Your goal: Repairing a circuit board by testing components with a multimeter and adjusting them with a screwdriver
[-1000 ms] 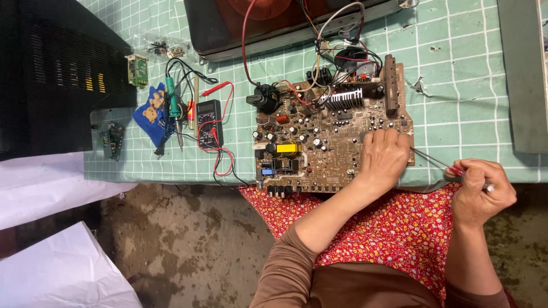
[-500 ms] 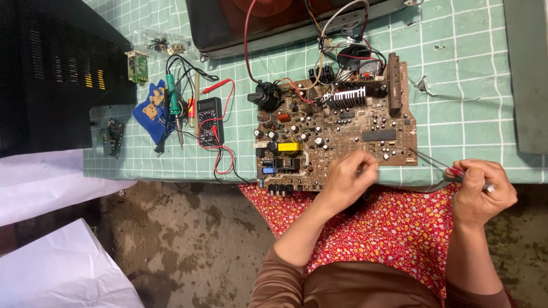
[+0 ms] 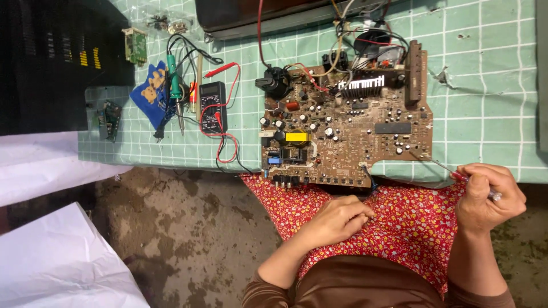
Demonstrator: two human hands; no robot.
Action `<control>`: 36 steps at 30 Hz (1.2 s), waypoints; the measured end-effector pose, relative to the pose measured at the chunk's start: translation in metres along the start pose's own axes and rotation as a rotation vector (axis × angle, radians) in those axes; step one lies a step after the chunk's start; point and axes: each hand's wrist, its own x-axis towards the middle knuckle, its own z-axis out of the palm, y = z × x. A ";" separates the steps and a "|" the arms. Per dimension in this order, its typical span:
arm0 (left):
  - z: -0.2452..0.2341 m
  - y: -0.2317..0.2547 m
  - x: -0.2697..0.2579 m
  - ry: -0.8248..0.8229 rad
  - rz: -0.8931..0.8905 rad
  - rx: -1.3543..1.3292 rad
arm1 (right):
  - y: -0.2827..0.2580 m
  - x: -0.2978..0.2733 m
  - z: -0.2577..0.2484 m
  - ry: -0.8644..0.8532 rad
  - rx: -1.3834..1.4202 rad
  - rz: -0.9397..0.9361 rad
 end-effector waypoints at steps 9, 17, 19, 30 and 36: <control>0.017 -0.037 -0.016 0.053 -0.045 0.261 | -0.018 0.000 0.029 -0.111 0.075 -0.057; -0.030 -0.013 -0.017 0.452 0.097 0.120 | -0.063 0.010 0.071 -0.270 0.057 0.011; -0.043 -0.006 -0.019 0.472 0.095 0.129 | -0.056 0.007 0.080 -0.308 0.069 -0.017; -0.080 -0.043 -0.013 1.044 0.131 0.488 | -0.049 0.002 0.121 -0.504 0.037 -0.104; -0.095 -0.054 -0.019 1.111 0.032 0.510 | -0.062 0.008 0.130 -0.560 -0.082 -0.149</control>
